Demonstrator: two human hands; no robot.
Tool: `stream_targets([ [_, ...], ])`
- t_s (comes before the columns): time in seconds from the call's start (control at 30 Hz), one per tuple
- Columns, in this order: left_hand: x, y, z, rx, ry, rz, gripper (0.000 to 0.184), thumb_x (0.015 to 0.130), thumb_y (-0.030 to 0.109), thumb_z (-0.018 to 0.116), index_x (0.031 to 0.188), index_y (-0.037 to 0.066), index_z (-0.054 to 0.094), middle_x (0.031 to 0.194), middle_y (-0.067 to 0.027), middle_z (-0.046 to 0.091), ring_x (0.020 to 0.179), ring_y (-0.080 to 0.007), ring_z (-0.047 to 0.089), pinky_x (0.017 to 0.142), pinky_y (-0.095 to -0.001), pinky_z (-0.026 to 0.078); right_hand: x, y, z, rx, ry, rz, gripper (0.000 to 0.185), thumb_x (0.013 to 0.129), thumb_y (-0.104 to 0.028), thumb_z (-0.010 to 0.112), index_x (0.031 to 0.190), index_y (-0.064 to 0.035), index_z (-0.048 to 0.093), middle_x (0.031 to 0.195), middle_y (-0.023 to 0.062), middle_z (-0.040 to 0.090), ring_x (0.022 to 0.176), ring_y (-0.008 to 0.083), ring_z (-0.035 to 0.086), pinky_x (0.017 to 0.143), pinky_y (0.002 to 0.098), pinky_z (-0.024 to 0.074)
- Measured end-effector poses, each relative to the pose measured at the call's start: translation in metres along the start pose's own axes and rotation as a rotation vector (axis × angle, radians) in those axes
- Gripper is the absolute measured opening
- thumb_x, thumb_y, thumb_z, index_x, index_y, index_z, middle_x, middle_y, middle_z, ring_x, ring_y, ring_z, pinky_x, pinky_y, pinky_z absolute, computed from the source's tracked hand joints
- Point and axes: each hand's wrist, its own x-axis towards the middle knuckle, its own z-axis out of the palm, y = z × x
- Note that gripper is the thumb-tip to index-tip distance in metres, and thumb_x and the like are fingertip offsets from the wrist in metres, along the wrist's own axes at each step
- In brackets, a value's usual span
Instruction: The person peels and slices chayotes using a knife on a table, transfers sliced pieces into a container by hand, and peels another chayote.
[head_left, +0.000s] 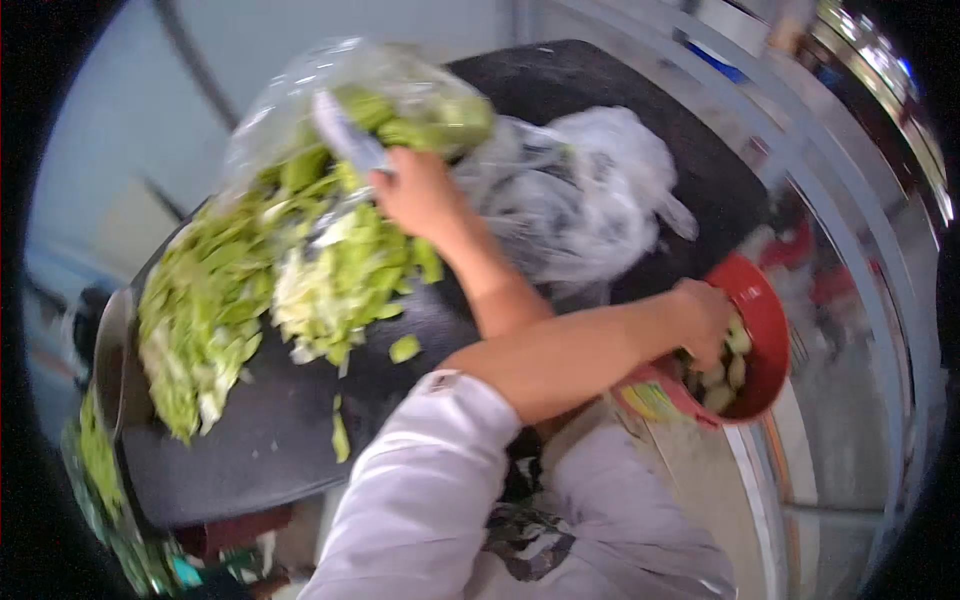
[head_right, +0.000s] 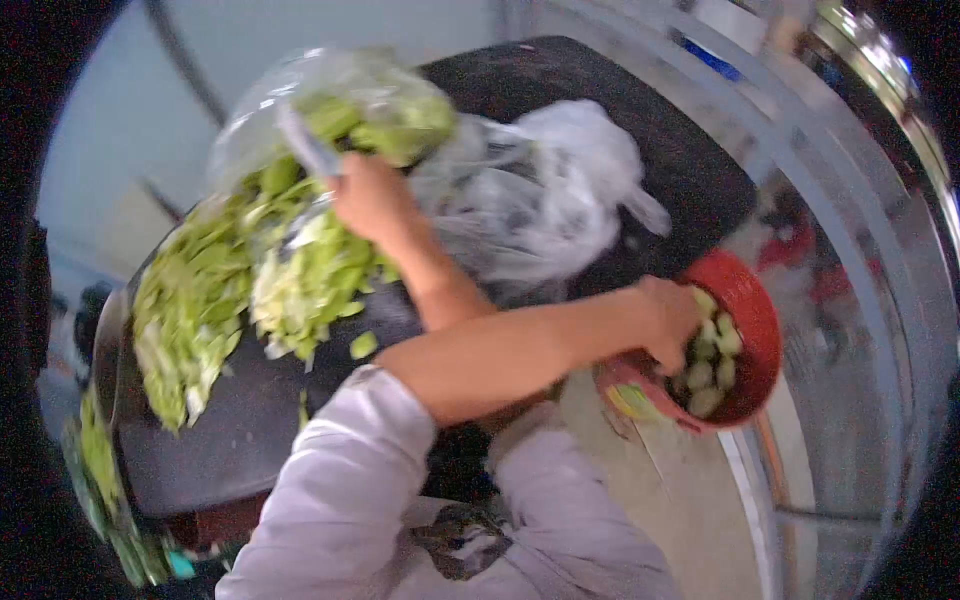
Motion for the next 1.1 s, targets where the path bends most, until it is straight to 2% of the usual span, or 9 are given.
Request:
stream_targets([
  [0.23, 0.009, 0.000, 0.012, -0.132, -0.030, -0.036, 0.063, 0.059, 0.026, 0.082, 0.112, -0.002, 0.066, 0.108, -0.0218, 0.067, 0.103, -0.0351, 0.067, 0.088, -0.0422, 0.055, -0.006, -0.004, -0.006, -0.088, 0.067, -0.010, 0.029, 0.089, -0.025, 0.064, 0.090, 0.0043, 0.064, 0.083, 0.0283, 0.067, 0.083, 0.0453, 0.066, 0.075, 0.0509, 0.0531],
  [0.27, 0.022, -0.002, 0.021, -0.177, 0.281, -0.040, 0.062, 0.063, 0.025, 0.080, 0.115, -0.003, 0.063, 0.109, -0.0228, 0.065, 0.104, -0.0370, 0.065, 0.090, -0.0429, 0.054, -0.006, -0.005, -0.007, -0.090, 0.065, -0.005, 0.029, 0.089, -0.025, 0.064, 0.090, 0.0043, 0.064, 0.083, 0.0283, 0.067, 0.083, 0.0453, 0.066, 0.075, 0.0509, 0.0531],
  [0.4, 0.017, -0.014, 0.001, -0.273, 0.784, 0.014, 0.056, 0.070, 0.021, 0.076, 0.117, -0.004, 0.060, 0.108, -0.0248, 0.059, 0.102, -0.0412, 0.061, 0.091, -0.0447, 0.052, -0.006, -0.005, -0.013, -0.027, 0.040, 0.038, 0.030, 0.088, -0.026, 0.065, 0.088, 0.0047, 0.065, 0.081, 0.0289, 0.066, 0.081, 0.0447, 0.067, 0.075, 0.0502, 0.0531],
  [0.7, -0.119, -0.065, -0.095, -0.324, 1.226, 0.179, 0.027, 0.078, 0.019, 0.070, 0.094, -0.003, 0.070, 0.090, -0.0213, 0.069, 0.089, -0.0339, 0.068, 0.080, -0.0391, 0.054, 0.015, 0.038, -0.027, -0.055, 0.249, -0.002, 0.033, 0.086, -0.025, 0.069, 0.097, 0.0059, 0.068, 0.085, 0.0251, 0.070, 0.078, 0.0374, 0.070, 0.071, 0.0435, 0.0522],
  [0.77, -0.169, -0.091, -0.114, -0.283, 1.369, 0.050, 0.018, 0.084, 0.014, 0.064, 0.089, -0.003, 0.071, 0.086, -0.0187, 0.072, 0.080, -0.0262, 0.071, 0.074, -0.0350, 0.055, 0.023, 0.068, -0.022, -0.275, 0.401, 0.035, 0.031, 0.087, -0.026, 0.069, 0.100, 0.0028, 0.069, 0.083, 0.0198, 0.071, 0.075, 0.0316, 0.070, 0.068, 0.0424, 0.0515],
  [0.83, -0.215, -0.144, -0.122, -0.314, 1.504, -0.061, 0.017, 0.083, 0.011, 0.064, 0.086, -0.004, 0.071, 0.074, -0.0175, 0.070, 0.069, -0.0244, 0.069, 0.068, -0.0361, 0.054, 0.015, 0.062, -0.045, 0.022, 0.317, -0.286, 0.037, 0.087, -0.026, 0.068, 0.107, 0.0047, 0.065, 0.095, 0.0248, 0.069, 0.088, 0.0393, 0.068, 0.079, 0.0459, 0.0514],
  [0.93, -0.306, -0.216, -0.117, -0.183, 1.486, -0.599, 0.020, 0.084, 0.016, 0.066, 0.082, -0.003, 0.072, 0.070, -0.0180, 0.068, 0.062, -0.0227, 0.065, 0.064, -0.0374, 0.052, 0.013, 0.040, -0.050, -0.061, 0.277, 0.147, 0.033, 0.087, -0.027, 0.067, 0.093, 0.0059, 0.066, 0.083, 0.0257, 0.068, 0.082, 0.0423, 0.067, 0.075, 0.0452, 0.0502],
  [1.07, -0.391, -0.293, -0.089, 0.018, 1.246, -1.193, 0.019, 0.077, 0.017, 0.065, 0.085, 0.004, 0.075, 0.087, -0.0193, 0.072, 0.087, -0.0347, 0.069, 0.084, -0.0417, 0.055, 0.014, 0.040, -0.048, -0.087, 0.270, 0.127, 0.034, 0.088, -0.028, 0.066, 0.089, 0.0062, 0.065, 0.080, 0.0266, 0.067, 0.078, 0.0425, 0.067, 0.071, 0.0465, 0.0488],
  [1.1, -0.402, -0.303, -0.079, 0.130, 1.229, -1.201, 0.023, 0.077, 0.017, 0.064, 0.094, 0.005, 0.074, 0.098, -0.0194, 0.070, 0.098, -0.0347, 0.066, 0.089, -0.0414, 0.053, 0.014, 0.044, -0.045, -0.116, 0.275, 0.076, 0.030, 0.091, -0.025, 0.066, 0.085, 0.0040, 0.062, 0.067, 0.0164, 0.061, 0.058, 0.0277, 0.059, 0.053, 0.0390, 0.0431],
])
